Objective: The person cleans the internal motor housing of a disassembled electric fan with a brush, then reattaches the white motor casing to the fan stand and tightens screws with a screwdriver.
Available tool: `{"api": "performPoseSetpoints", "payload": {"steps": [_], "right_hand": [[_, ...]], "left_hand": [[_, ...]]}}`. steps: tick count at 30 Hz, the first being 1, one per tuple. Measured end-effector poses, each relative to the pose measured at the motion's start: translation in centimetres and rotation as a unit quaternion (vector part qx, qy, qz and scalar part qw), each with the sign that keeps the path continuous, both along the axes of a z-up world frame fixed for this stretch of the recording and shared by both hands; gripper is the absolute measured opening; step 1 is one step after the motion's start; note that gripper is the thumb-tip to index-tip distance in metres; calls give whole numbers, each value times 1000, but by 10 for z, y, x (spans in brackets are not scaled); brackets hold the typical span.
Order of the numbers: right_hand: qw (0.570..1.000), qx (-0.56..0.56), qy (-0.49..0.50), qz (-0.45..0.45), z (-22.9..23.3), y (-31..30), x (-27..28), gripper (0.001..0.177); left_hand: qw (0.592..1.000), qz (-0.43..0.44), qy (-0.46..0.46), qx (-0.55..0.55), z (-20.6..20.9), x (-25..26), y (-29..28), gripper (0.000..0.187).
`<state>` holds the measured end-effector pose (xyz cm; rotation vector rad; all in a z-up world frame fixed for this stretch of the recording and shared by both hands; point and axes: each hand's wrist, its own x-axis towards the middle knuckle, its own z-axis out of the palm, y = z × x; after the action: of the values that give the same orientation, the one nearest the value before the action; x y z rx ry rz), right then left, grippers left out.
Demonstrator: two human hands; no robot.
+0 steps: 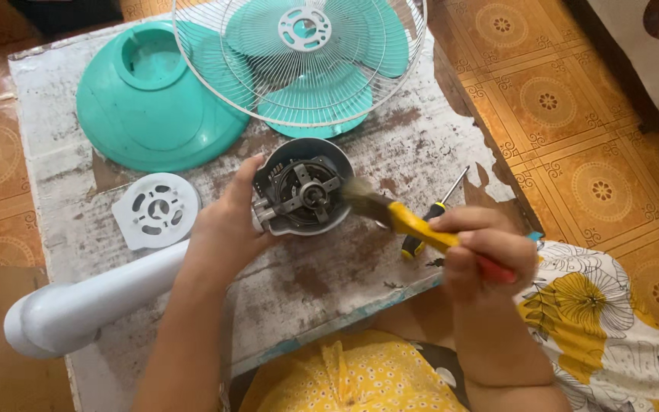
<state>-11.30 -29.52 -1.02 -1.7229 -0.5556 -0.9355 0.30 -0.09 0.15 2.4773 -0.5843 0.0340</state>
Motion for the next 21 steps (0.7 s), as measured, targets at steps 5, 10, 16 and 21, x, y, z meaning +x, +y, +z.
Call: {"api": "performPoseSetpoints", "payload": {"steps": [5, 10, 16, 21], "right_hand": [[988, -64, -47, 129, -11, 24, -2, 17], [964, -127, -116, 201, -11, 33, 5, 21], [994, -81, -66, -8, -1, -11, 7, 14], [992, -62, -105, 45, -11, 15, 3, 8]], "left_hand": [[1000, -5, -28, -12, 1, -1, 0, 112], [1000, 8, 11, 25, -6, -2, 2, 114], [999, -7, -34, 20, -11, -5, 3, 113], [999, -6, -41, -7, -13, -14, 2, 108]]}}
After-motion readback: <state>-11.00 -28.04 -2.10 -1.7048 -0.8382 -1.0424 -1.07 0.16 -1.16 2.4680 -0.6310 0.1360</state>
